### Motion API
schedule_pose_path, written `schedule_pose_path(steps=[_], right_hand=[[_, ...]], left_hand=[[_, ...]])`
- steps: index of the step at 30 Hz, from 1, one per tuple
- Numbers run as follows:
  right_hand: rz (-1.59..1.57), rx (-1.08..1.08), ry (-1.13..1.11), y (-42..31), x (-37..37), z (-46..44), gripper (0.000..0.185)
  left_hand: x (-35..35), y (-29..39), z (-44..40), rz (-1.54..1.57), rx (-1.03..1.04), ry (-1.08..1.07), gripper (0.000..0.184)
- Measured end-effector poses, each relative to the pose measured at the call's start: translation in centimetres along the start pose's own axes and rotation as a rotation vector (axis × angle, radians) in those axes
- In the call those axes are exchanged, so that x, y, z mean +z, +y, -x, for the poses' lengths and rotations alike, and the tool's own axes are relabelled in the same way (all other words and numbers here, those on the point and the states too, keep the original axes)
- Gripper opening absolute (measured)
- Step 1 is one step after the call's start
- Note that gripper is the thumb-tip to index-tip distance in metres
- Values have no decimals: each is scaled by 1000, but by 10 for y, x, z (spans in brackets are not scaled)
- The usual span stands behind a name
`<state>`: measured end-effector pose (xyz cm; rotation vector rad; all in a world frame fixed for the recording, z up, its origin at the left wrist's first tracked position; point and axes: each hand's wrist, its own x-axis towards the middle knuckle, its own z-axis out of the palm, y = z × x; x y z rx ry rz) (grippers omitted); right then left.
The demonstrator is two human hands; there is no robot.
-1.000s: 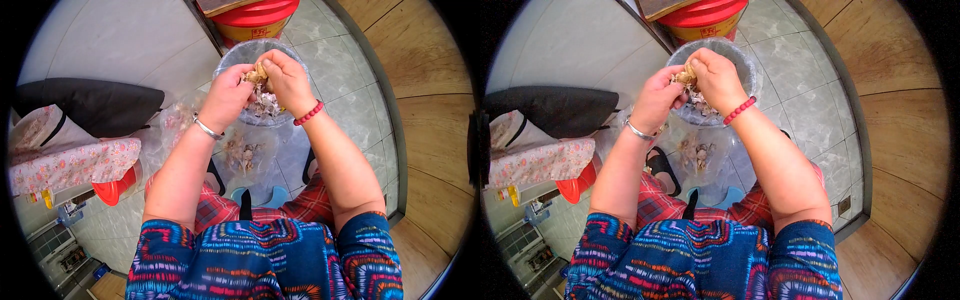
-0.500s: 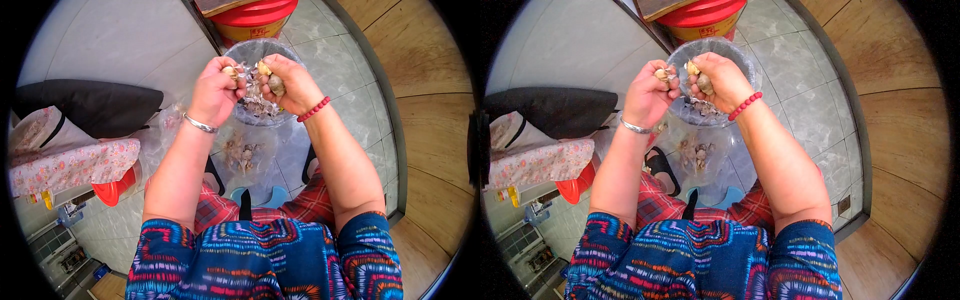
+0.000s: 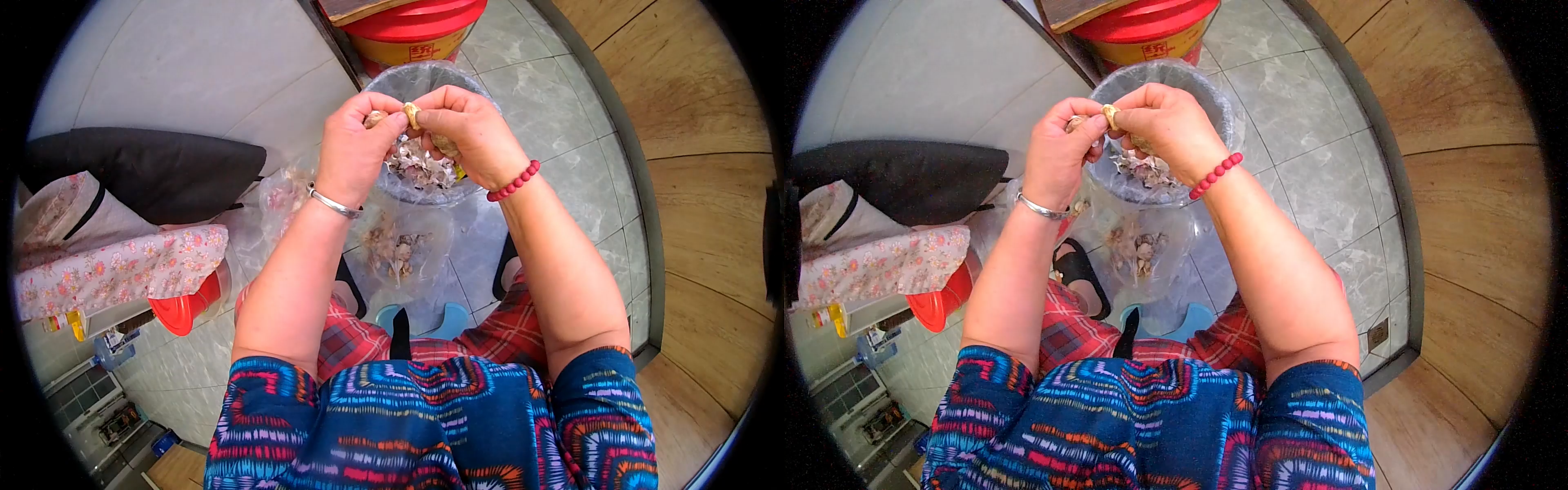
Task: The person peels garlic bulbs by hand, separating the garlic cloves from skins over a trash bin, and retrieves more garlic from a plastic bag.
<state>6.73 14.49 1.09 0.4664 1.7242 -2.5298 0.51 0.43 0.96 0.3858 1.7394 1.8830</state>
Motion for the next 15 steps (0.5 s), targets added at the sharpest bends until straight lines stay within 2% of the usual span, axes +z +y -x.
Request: schedule_pose_path(steps=[2,6,8,10,15], right_hand=[[8,-3,15,-1,1,1,12],[2,4,43,-4,1,2,9],[-15,14,51,-4,0,3,9],[-32,23,59,-4,1,2,9],[160,-49,89,-6,4,4,9]], left_hand=[[1,1,1,21,38,-8,5],[6,3,2,-29,96,27,4],[10,9,4,-214,197,11,4],[10,8,4,-273,222,33,5],[10,-1,5,-401,382,56,5]])
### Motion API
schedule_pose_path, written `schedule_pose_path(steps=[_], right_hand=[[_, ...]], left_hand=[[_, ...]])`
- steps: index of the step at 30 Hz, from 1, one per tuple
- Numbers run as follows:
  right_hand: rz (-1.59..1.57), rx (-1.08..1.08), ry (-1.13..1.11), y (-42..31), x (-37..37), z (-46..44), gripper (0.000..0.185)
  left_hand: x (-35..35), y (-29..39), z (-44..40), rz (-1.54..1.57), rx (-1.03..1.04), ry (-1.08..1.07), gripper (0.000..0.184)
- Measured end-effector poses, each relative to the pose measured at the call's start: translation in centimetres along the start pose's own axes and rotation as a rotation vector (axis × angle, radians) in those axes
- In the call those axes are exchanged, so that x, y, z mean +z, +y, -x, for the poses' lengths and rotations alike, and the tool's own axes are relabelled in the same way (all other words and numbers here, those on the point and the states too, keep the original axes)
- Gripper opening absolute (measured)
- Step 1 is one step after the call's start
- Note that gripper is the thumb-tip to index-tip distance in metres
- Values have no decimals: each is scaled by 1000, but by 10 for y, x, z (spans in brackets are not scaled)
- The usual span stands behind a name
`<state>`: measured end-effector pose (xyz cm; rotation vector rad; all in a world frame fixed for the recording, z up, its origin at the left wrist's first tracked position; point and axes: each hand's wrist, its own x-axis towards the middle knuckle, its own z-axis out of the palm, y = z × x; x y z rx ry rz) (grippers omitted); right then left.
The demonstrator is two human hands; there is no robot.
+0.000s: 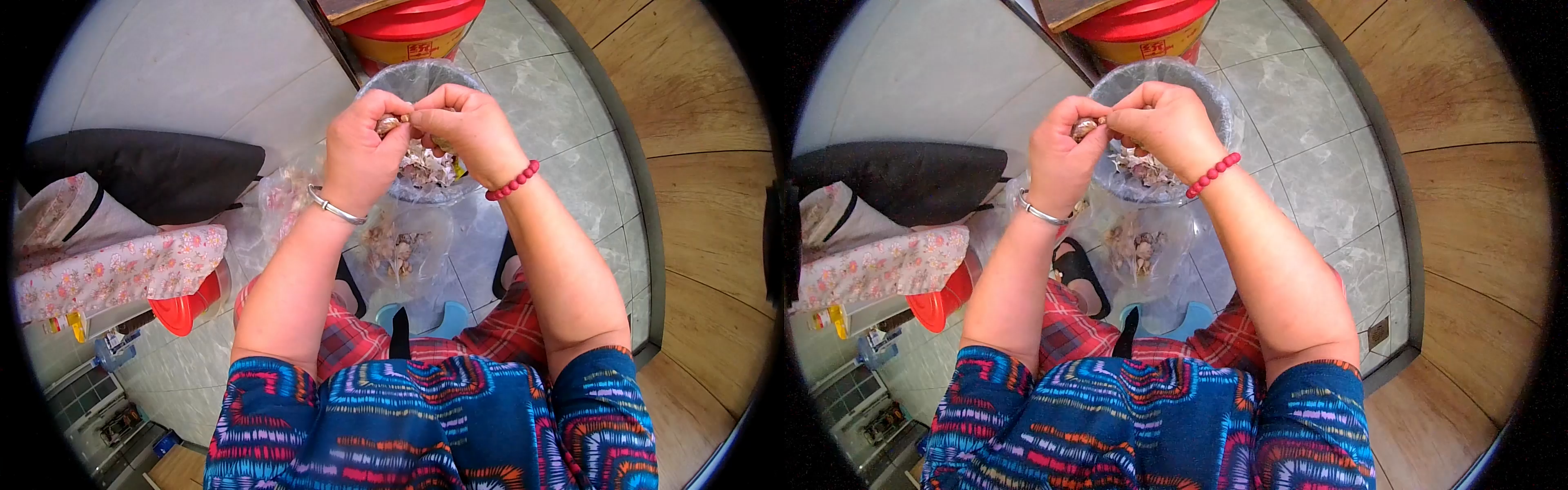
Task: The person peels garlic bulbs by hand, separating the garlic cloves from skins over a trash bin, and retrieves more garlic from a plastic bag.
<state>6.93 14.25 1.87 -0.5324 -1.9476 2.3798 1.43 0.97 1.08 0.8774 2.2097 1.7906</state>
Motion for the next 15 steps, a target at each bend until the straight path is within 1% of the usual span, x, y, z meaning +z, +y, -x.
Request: schedule_pose_path(steps=[4,6,9,11,12,13,14,15], right_hand=[[-61,4,-1,0,0,0,9],[-147,2,-37,1,-2,0,9],[-229,1,-72,0,-3,0,10],[-240,-16,-86,0,-3,0,10],[-251,-33,-101,0,-3,0,10],[-251,-33,-101,-1,-2,0,10],[-103,-70,-54,-3,0,1,10],[45,-106,-7,-4,1,2,11]], left_hand=[[0,0,1,66,12,9,6],[-1,2,1,110,13,14,6],[-3,4,1,196,-24,5,7],[-4,2,2,245,20,-18,8],[-4,2,2,244,20,-18,8],[-5,1,2,176,51,-3,9],[-5,0,1,108,81,13,9],[-5,-2,1,108,80,13,9]])
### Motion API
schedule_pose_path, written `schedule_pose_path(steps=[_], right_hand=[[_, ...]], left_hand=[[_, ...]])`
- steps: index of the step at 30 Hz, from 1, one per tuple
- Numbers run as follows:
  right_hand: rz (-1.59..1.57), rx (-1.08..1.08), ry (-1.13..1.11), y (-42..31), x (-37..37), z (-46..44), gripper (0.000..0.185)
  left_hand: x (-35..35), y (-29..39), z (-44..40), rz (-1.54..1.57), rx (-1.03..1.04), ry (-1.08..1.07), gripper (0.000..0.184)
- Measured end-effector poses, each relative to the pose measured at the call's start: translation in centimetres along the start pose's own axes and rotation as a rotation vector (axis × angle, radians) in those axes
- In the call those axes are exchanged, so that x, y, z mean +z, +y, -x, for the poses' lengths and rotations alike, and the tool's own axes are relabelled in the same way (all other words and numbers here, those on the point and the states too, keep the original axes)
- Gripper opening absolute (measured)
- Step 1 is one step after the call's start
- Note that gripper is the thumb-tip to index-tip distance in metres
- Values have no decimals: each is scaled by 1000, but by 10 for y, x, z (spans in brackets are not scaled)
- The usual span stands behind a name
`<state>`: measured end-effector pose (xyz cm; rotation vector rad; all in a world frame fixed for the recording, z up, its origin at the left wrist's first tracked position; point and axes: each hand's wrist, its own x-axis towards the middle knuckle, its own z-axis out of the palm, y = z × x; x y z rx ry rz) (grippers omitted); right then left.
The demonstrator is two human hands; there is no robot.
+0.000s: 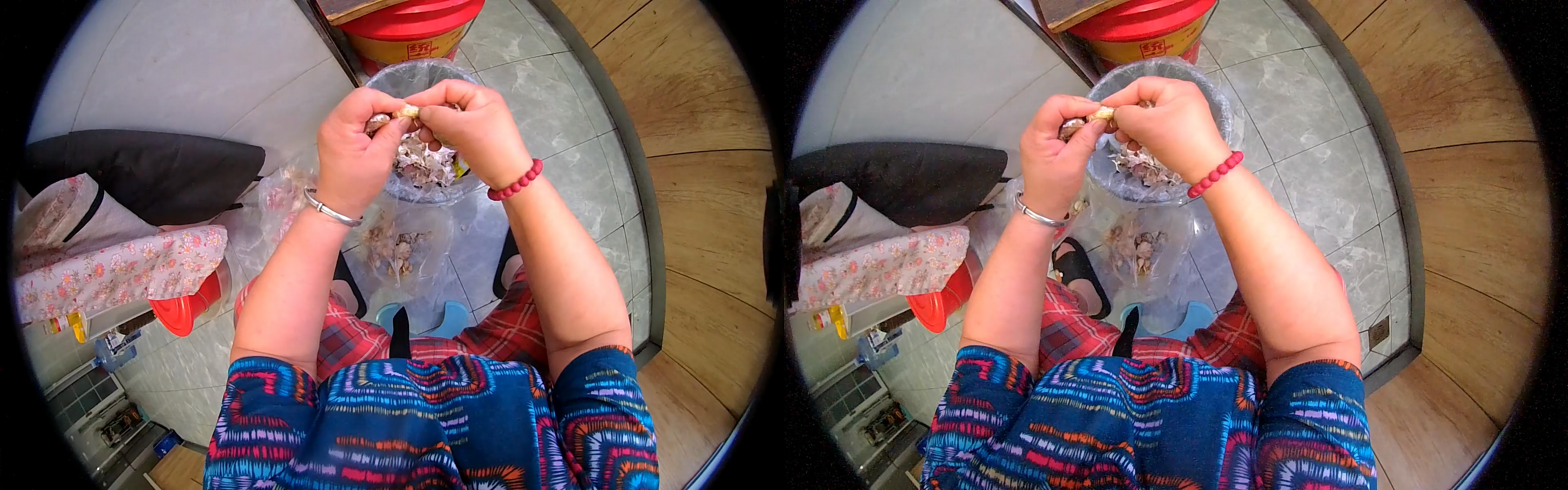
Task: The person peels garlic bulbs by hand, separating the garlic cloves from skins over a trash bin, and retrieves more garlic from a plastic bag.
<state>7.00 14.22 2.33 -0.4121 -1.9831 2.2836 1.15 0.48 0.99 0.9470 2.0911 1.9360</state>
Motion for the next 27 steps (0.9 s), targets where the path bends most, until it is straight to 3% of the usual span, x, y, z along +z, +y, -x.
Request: schedule_pose_path(steps=[2,3,7,12,15,18,20,23,27], right_hand=[[153,-26,-17,-1,-1,0,12],[306,-53,-33,-1,-2,0,13],[443,-156,-148,2,-6,2,16],[652,-403,5,8,0,3,16],[685,-425,62,11,4,3,15],[603,-459,102,16,6,2,14],[492,-413,84,13,7,3,14],[315,-381,46,7,7,3,14],[167,-282,-59,9,4,3,14]], left_hand=[[-1,-4,-1,-153,190,3,8],[-2,-3,-1,-153,190,2,8],[-5,7,-1,-267,246,-69,8],[-2,5,2,-263,248,-93,7],[2,1,3,-235,258,-46,6],[7,-1,4,-127,228,-2,5],[8,4,6,124,10,16,6],[-1,-2,-1,347,-79,-22,9],[-1,2,-4,443,-83,12,8]])
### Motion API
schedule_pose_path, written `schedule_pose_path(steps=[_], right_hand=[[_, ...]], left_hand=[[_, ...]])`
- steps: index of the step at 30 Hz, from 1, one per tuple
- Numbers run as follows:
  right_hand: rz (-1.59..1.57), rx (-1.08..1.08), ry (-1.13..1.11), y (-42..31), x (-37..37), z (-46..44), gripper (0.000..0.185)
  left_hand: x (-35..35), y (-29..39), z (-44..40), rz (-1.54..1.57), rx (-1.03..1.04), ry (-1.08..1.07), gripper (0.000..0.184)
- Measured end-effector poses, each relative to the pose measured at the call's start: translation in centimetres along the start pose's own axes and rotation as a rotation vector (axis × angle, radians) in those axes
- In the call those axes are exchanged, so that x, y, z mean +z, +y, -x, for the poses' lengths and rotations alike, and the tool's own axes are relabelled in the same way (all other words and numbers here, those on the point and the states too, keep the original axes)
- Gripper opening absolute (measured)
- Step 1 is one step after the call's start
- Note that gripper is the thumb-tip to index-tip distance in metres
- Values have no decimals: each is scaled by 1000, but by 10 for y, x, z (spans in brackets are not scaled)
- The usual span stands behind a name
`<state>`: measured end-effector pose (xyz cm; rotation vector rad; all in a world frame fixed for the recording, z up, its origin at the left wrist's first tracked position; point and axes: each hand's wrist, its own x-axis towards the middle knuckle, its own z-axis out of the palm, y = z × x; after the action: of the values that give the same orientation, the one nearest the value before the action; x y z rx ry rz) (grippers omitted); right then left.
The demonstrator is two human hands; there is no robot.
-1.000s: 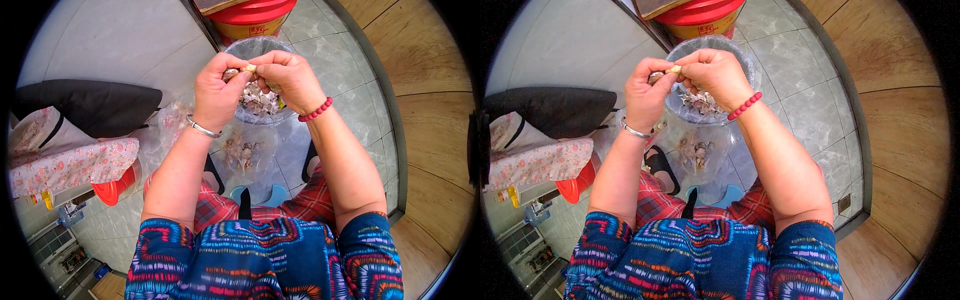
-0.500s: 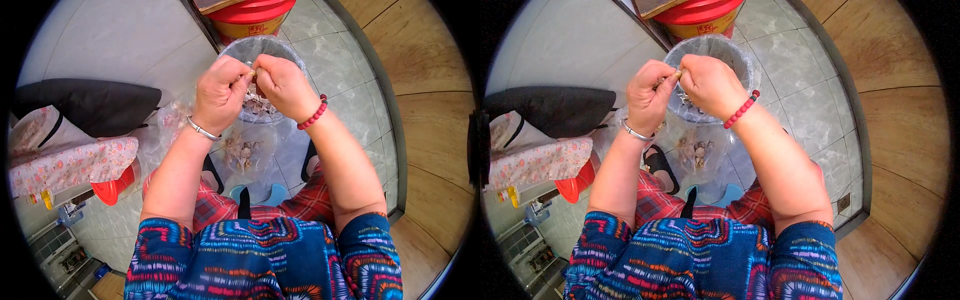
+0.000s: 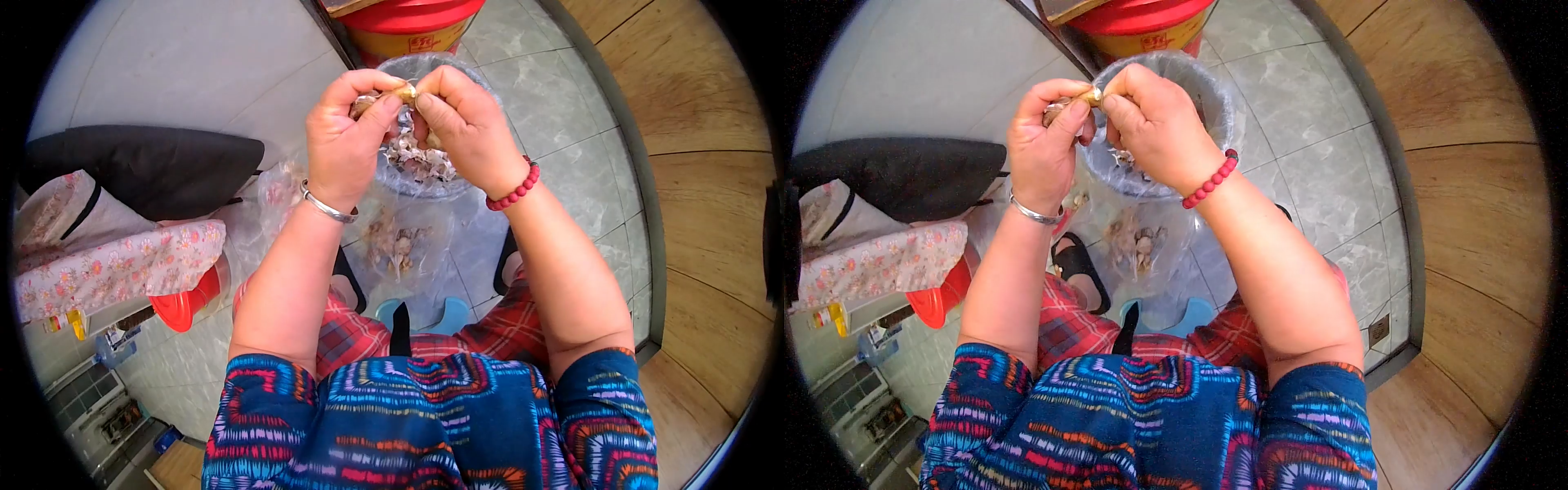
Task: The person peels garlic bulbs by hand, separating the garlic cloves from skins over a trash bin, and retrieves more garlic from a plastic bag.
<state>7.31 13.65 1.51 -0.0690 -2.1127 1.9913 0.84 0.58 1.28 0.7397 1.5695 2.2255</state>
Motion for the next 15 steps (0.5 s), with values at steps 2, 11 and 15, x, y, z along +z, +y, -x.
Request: schedule_pose_path(steps=[2,11,15], right_hand=[[-60,-12,28,2,2,-1,12],[-152,46,61,-4,2,0,15],[-214,206,25,-19,0,1,17]], left_hand=[[4,4,0,-39,0,35,9],[9,3,2,-464,298,121,9],[9,2,2,-554,425,113,7]])
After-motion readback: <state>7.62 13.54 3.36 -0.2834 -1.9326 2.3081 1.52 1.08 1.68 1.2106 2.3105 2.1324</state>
